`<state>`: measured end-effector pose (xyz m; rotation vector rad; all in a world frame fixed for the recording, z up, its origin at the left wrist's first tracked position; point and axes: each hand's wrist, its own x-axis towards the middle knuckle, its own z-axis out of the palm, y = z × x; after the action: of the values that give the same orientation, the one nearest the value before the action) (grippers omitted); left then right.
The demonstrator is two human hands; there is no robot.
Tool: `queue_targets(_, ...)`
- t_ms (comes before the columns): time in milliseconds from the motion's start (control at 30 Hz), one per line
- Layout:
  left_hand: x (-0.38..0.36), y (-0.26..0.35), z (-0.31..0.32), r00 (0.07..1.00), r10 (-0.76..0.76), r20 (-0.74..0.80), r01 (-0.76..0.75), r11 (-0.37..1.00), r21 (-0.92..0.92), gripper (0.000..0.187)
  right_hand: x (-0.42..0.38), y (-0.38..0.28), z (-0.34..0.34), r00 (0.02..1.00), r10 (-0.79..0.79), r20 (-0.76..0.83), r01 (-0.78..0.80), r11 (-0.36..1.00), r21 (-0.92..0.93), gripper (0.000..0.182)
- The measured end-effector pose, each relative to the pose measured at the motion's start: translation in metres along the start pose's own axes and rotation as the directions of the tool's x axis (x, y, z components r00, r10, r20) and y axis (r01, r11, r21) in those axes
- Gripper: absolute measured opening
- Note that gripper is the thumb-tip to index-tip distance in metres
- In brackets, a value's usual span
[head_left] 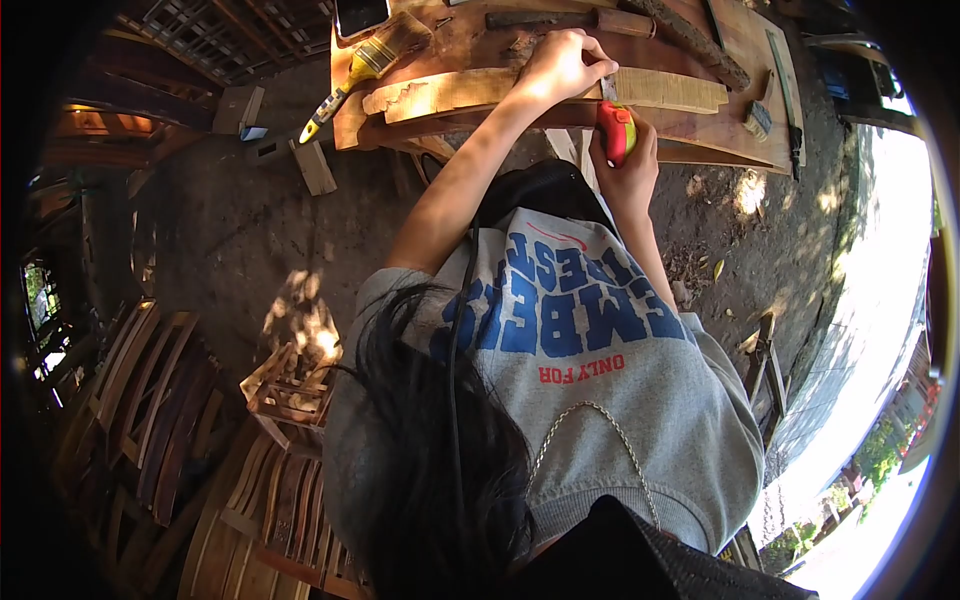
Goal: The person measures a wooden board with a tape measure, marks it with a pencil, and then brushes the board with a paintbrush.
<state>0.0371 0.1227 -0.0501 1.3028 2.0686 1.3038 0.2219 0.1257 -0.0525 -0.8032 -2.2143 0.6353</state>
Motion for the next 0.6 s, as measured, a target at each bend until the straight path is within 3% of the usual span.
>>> queue_targets(600, -0.0003, 0.0008, -0.0008, 1.0, -0.011, 0.014, 0.011, 1.0, -0.022, 0.024, 0.0002, -0.0002, 0.0002, 1.0, 0.005, -0.005, -0.005, 1.0, 0.01, 0.048)
